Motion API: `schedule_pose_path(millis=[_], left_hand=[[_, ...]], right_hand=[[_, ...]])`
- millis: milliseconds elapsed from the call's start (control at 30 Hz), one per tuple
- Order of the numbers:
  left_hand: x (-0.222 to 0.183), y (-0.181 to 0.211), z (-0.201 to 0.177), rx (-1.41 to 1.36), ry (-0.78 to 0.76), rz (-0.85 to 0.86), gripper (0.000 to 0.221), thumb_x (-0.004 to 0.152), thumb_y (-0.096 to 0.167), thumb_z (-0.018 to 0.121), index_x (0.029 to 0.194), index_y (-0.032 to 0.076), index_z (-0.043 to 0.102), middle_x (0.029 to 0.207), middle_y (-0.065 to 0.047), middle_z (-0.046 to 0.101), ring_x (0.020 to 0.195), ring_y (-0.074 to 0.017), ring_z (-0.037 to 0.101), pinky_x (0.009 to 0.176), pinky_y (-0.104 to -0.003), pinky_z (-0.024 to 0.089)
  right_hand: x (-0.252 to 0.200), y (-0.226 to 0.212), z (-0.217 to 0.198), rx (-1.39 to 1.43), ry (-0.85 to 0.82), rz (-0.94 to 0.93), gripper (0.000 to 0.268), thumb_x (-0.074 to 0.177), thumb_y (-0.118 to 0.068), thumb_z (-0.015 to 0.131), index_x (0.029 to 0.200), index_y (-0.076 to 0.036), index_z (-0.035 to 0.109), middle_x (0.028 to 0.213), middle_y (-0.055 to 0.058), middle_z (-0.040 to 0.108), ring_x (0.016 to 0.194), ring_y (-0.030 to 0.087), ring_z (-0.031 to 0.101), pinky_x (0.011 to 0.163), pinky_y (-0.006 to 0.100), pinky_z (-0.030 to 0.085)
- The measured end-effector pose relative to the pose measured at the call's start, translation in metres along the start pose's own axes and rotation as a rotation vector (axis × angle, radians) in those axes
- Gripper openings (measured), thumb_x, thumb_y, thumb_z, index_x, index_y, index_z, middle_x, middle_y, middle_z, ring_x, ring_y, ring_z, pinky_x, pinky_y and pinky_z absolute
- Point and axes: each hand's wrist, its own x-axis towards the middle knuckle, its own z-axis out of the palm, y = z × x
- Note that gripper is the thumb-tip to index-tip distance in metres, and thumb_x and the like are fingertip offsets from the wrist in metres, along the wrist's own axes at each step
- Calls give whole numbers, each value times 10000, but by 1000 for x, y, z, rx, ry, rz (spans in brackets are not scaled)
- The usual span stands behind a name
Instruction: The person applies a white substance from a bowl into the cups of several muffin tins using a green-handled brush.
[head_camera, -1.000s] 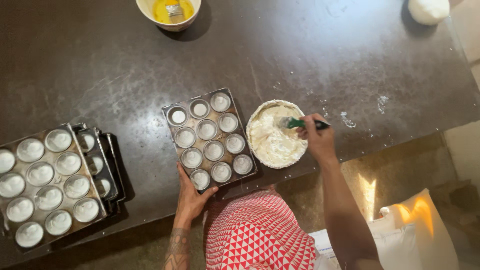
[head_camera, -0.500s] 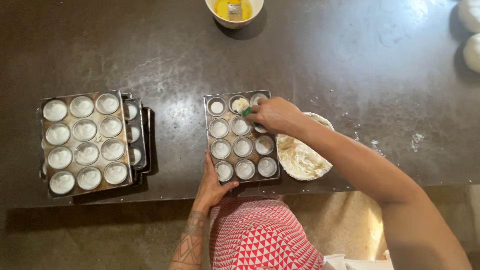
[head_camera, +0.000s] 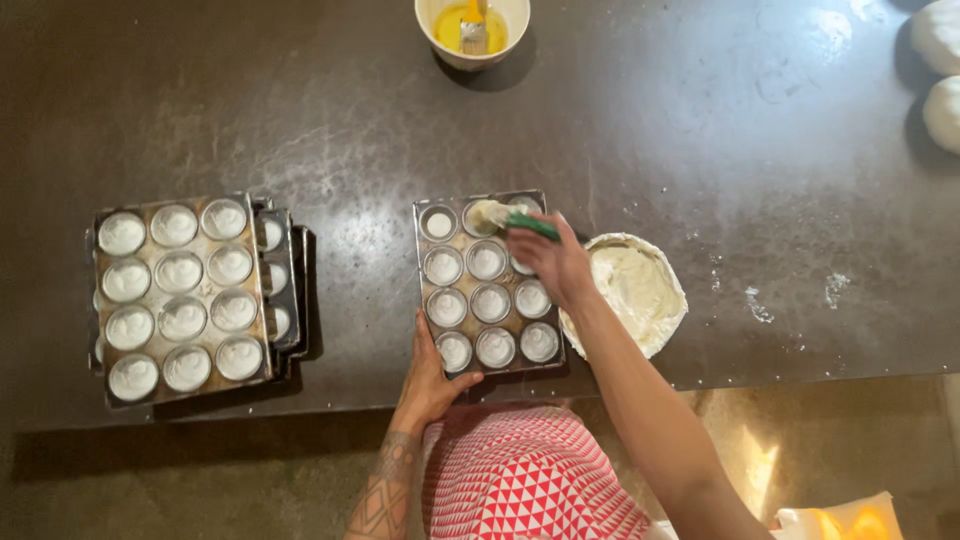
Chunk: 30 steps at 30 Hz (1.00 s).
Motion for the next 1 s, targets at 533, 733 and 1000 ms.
schedule_pose_path(millis=[533,733,1000], left_hand=[[1,-5,1,58,-21,21,1449,620,271,959,1559,-42,-99,1672,-262,32,1565,-359,83,1255,-403,154],[1,-1,-1,31,13,4,1437,623,268,960,1562,-39,-84,1670,-261,65,1561,-359,119,1251,-394,184],[2,-9,3,40,-8,17,1460,613,298,966,1564,-33,-92,1678,-250,49,1562,-360,112,1253,-399,174]], right_hand=[[-125,-53,-126,-729,478,-155,250,1020,-236,579,1052,-14,690,824,87,741,666,123,703,612,253,580],[-162,-104,-64,-896,327,-483,271,1114,-232,577,1116,13,692,877,110,747,761,108,670,710,263,553],[-77,-98,87,-1794,-713,-808,468,753,-65,760,1216,-124,729,1059,88,720,953,305,639,792,436,548]])
